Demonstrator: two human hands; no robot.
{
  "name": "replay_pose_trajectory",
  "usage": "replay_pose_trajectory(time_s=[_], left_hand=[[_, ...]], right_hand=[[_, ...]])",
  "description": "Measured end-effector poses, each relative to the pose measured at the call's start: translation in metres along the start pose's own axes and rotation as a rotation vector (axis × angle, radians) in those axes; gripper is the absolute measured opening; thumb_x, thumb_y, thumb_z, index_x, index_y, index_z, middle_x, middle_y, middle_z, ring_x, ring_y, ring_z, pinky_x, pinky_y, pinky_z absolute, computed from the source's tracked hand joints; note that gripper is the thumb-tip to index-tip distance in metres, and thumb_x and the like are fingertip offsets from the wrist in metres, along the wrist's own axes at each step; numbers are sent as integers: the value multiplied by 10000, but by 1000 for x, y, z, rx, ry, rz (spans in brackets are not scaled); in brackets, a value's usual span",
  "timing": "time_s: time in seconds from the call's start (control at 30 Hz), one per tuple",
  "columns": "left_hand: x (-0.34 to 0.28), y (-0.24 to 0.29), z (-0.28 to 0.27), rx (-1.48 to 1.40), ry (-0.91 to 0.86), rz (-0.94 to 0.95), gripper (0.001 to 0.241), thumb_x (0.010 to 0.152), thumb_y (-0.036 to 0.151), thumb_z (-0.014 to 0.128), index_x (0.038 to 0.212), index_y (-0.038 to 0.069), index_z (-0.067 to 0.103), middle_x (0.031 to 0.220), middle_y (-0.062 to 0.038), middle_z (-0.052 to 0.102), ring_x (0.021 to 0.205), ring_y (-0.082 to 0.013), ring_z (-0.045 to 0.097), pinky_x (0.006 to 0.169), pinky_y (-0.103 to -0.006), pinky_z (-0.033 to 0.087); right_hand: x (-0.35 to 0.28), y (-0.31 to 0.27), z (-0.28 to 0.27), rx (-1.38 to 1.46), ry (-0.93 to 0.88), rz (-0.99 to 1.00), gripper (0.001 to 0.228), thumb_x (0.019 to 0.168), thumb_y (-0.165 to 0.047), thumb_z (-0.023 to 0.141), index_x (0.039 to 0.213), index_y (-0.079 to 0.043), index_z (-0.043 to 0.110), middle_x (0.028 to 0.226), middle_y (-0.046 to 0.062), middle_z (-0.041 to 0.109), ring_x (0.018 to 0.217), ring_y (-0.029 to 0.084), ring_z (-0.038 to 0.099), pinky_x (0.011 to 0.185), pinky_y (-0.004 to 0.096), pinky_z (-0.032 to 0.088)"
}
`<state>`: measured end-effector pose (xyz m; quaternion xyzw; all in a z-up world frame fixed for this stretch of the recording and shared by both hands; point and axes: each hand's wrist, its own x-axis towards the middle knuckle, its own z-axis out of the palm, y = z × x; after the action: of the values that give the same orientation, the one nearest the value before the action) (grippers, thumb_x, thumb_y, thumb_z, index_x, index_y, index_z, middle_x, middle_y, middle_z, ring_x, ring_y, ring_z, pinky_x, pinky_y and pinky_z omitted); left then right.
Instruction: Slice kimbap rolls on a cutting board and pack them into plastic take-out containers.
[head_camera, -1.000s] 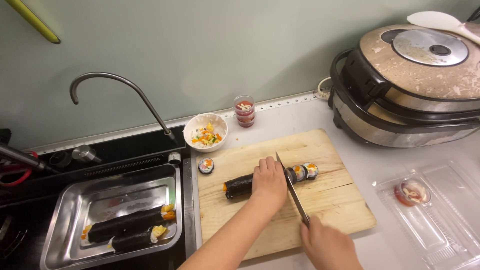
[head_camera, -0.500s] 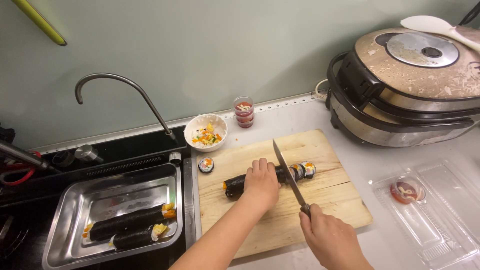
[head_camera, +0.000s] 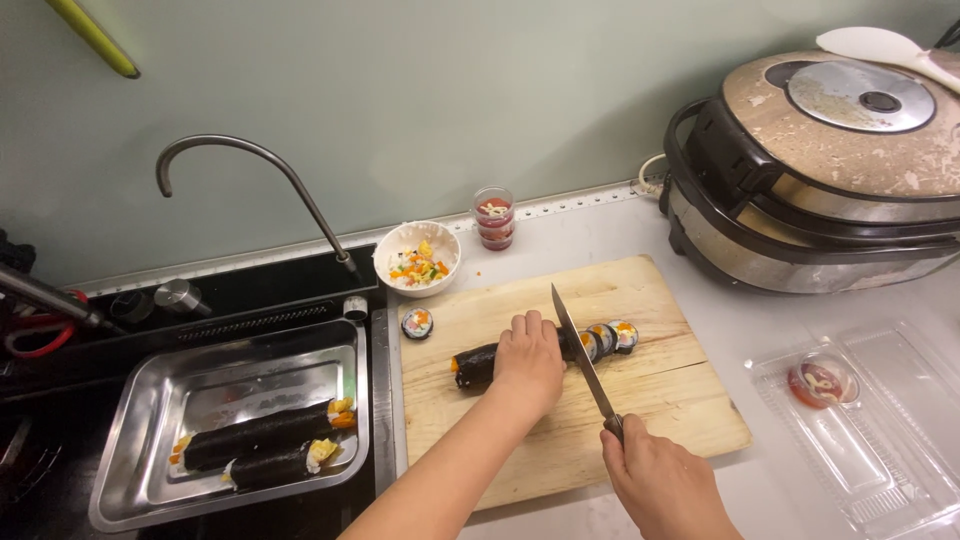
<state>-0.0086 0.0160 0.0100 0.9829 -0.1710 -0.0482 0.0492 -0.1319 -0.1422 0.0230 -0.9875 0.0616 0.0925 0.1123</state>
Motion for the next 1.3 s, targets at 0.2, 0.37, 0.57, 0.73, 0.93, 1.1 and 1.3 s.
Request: replay_pose_trajectory(time_s=[0.2, 0.37, 0.57, 0.73, 0.93, 1.1, 1.3], left_hand=[[6, -5, 29, 53, 147, 59, 472, 851, 165, 677, 1245, -55, 537, 1236, -171, 506, 1154, -316, 485, 950, -391, 440], [-2, 1, 5, 46, 141, 54, 529, 807, 179, 672, 1242, -81, 519, 1222, -193, 500, 1143, -331, 477, 947, -402, 435], [1, -3, 7, 42, 72, 25, 524, 823, 124, 638, 1270, -107, 492, 1239, -216, 482, 1132, -335, 467, 949, -394, 426], [-1, -1, -2, 40, 76, 54, 492, 854, 118, 624, 1277, -99, 497, 1240, -220, 487, 1139, -337, 470, 955, -398, 427], [6, -7, 17, 26, 106, 18, 516, 837, 130, 653, 1274, -100, 505, 1263, -217, 482, 1142, -339, 471, 946, -400, 433], [-11, 0, -29, -94, -21, -31, 577, 859, 260, 699, 1289, -66, 497, 1297, -194, 460, 1200, -357, 437, 986, -468, 405], [-21, -6, -31, -88, -121, 20, 950, 719, 203, 770, 1471, -135, 297, 1329, -232, 404, 1209, -371, 412, 1039, -406, 384]], right_hand=[[18, -47, -55, 211, -227, 50, 410, 1033, -418, 362, 934, -85, 579, 575, 82, 703, 415, 242, 674, 594, 392, 589], [36, -59, -60, 241, -260, 50, 435, 1052, -400, 331, 955, -72, 599, 583, 74, 688, 441, 252, 678, 596, 399, 589], [19, -29, -23, 182, -235, 65, 401, 998, -451, 387, 978, -121, 612, 594, 70, 722, 546, 254, 710, 663, 429, 573], [43, -48, -25, 171, -308, 61, 446, 1062, -413, 329, 994, -66, 601, 663, 139, 750, 654, 322, 773, 722, 431, 595], [17, -8, 32, 10, -18, -38, 408, 990, -466, 444, 919, -96, 602, 714, 138, 729, 708, 365, 721, 699, 512, 577], [-8, 22, 48, -201, -204, 128, 377, 980, -533, 461, 1061, -173, 540, 787, 118, 767, 782, 309, 782, 721, 500, 613], [-5, -6, -8, -16, 27, -19, 359, 983, -474, 468, 965, -123, 541, 714, 156, 747, 764, 359, 744, 736, 514, 574]])
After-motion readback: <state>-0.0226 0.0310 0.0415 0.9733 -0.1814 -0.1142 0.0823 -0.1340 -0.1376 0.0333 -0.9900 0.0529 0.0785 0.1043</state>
